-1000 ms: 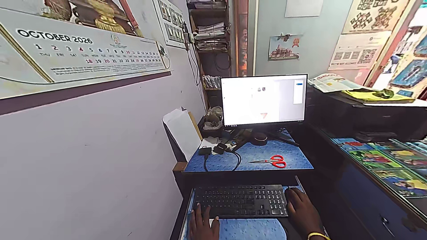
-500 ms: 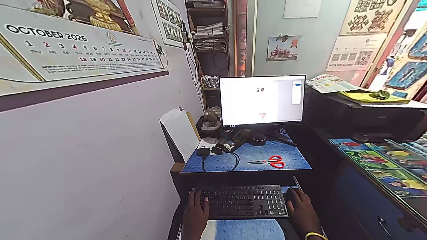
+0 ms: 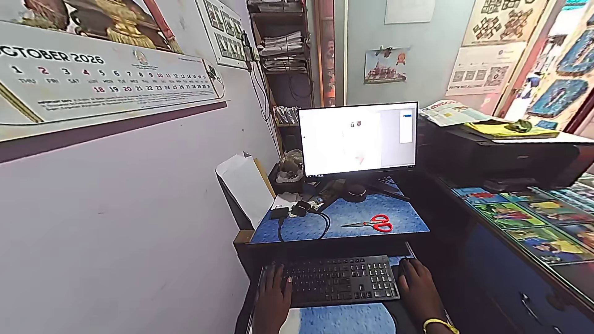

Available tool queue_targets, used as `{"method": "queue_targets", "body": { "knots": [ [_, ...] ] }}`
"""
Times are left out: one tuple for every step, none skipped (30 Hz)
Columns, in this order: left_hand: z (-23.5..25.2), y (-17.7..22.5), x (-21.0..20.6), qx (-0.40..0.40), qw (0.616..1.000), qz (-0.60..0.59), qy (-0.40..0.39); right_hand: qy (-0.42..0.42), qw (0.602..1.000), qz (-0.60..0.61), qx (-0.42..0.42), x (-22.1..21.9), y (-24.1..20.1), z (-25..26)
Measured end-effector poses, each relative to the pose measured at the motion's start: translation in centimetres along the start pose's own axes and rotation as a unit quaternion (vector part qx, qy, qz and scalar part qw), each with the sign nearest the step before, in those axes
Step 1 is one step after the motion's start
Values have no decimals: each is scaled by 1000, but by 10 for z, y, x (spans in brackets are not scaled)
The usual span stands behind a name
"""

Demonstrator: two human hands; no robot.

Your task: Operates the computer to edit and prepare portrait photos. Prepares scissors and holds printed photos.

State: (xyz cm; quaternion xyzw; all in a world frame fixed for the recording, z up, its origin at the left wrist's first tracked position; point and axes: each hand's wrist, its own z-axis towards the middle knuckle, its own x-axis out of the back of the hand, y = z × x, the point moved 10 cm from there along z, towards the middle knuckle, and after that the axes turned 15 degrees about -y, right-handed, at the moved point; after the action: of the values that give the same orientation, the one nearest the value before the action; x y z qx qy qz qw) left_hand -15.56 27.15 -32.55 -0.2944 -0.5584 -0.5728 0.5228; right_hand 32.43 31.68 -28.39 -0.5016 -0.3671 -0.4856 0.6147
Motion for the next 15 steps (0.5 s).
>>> {"method": "queue_targets", "body": {
  "knots": [
    [1,-1,-2,4,1000,7,-8,-2,1000,1,-1,-1,1,0],
    [2,-1,-3,5,1000,10,-10,0,1000,0,-1,-3,2,1],
    [1,-1,-2,3,1000,11,-1,5,1000,-1,3,-5,4,2],
    [1,-1,-1,1,1000,6,5,5,1000,-3,6,-7,4,2],
    [1,0,0,-2,1000,0,11,-3,1000,-3,8,-9,4,3],
    [0,0,1,-5,1000,-5,18,-12,1000,-3,11,-10,4,3],
    [-1,0,2,-7,1000,-11,24,-18,1000,-2,17,-11,3,4],
    [-1,0,2,-6,1000,-14,23,-19,1000,0,25,-11,2,4],
    [-2,-1,2,-4,1000,-16,20,-17,999,2,32,-11,0,3],
    [-3,0,3,-5,1000,-16,21,-16,999,5,38,-10,-1,3],
    [-4,-1,3,-4,1000,-16,18,-14,999,9,45,-10,-2,2],
    [-4,-1,2,0,1000,-15,13,-10,999,10,51,-9,-4,2],
    [-4,-2,1,1,1000,-14,14,-7,998,9,57,-7,-5,1],
    [-4,-2,1,1,1000,-14,15,-3,998,4,61,-6,-5,0],
    [-3,-2,1,2,1000,-14,15,4,998,-2,68,-5,-6,0]
  ]
}}
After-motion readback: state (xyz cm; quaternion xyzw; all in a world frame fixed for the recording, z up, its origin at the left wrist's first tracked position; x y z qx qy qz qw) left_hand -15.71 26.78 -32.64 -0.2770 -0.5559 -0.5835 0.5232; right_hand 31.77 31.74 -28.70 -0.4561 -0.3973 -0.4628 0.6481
